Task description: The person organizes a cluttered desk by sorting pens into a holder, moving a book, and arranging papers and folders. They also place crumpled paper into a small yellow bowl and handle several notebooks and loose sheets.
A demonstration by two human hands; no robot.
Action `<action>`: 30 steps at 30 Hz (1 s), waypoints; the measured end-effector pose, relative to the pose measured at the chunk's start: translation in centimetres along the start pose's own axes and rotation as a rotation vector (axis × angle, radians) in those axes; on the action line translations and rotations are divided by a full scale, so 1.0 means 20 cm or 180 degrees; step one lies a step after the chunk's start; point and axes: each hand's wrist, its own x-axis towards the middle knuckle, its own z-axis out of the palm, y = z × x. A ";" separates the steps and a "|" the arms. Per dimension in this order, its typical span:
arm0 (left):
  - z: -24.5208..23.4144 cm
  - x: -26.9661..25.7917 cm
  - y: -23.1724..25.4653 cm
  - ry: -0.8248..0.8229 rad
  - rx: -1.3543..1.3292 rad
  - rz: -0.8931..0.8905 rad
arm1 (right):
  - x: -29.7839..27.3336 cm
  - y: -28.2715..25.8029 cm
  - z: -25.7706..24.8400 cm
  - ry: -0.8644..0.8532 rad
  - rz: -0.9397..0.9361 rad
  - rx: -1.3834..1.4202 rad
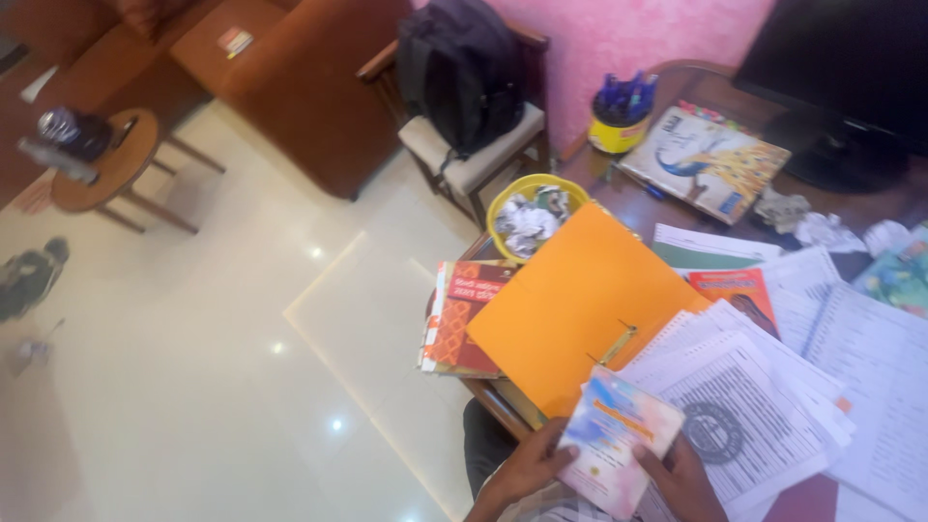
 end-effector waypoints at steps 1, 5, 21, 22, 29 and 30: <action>-0.01 -0.02 -0.01 0.0296 -0.0104 -0.0001 | 0.04 -0.07 0.05 -0.0099 -0.0088 -0.0203; -0.14 -0.11 -0.04 0.1519 -0.0371 0.0143 | 0.11 -0.37 0.37 -0.0487 -0.0076 -0.0303; -1.05 0.11 -0.03 0.3127 -0.0178 0.0659 | -0.03 -0.49 0.56 -0.1307 0.0656 -0.1248; -1.06 0.15 -0.07 0.3149 0.0174 0.0538 | -0.03 -0.53 0.57 -0.1129 0.0882 -0.1304; -1.13 0.30 -0.22 0.3389 0.2164 -0.0117 | 0.10 -0.64 0.77 -0.1489 -0.1205 -0.2280; -1.12 0.31 -0.22 0.3311 0.2243 -0.0302 | 0.16 -0.65 0.81 -0.1621 -0.1436 -0.2392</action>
